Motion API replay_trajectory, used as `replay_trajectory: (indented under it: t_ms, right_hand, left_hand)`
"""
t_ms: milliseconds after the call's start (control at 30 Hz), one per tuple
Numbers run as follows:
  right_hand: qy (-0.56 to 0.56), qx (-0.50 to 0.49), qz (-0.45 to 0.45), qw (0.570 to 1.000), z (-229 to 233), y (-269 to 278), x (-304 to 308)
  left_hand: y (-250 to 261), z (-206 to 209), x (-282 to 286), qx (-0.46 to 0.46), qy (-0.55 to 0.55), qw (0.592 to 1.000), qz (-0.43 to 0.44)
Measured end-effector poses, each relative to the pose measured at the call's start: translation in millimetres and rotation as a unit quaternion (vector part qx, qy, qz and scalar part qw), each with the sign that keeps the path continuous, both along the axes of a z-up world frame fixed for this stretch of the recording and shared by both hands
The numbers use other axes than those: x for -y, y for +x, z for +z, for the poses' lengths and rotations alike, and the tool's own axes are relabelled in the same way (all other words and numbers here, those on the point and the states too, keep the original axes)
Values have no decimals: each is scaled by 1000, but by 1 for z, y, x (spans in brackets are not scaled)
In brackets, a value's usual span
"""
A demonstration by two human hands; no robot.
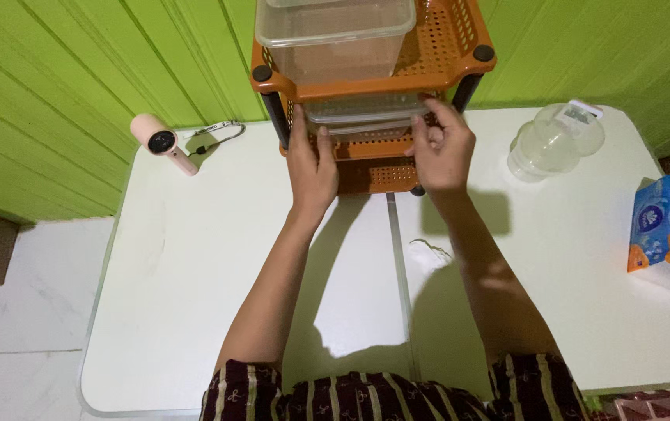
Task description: The person assembles a three-tier orange plastic storage rack by inserting black corner caps into the frame. They then place clear plastic containers and a glass jar onto the shelves. The person wipes the rack and the jar with a white cloth during the process.
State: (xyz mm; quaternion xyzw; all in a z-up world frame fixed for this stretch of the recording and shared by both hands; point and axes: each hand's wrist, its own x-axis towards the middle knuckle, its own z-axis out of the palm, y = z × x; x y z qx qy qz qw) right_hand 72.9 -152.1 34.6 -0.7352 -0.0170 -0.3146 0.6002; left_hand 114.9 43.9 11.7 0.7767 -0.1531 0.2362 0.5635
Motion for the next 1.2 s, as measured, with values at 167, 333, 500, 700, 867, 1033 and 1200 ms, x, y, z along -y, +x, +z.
replay_trajectory:
  t_ms: [167, 333, 500, 700, 867, 1033, 1200]
  right_hand:
    - [-61, -53, -45, 996, -2, 5, -3]
    - [-96, -32, -50, 994, -2, 6, -4]
    - [-104, -40, -33, 993, -6, -10, -1]
    - [-105, -63, -17, 992, -22, -24, -2]
    - [-77, -76, 11, 994, -28, -19, -1]
    - [-85, -87, 6, 993, -30, -17, 0]
    - [-90, -69, -3, 994, -29, -17, -1]
  left_hand:
    - [13, -14, 4, -9, 24, 1000, 2]
    - [14, -15, 1, -13, 36, 999, 11]
    - [-1, -9, 0, -1, 11, 1000, -15]
    - [-8, -8, 2, 2, 5, 1000, -25]
    - [0, -11, 3, -10, 11, 1000, -18]
    - [4, -18, 3, -20, 28, 999, -14]
    - [6, -24, 3, -11, 16, 1000, -11]
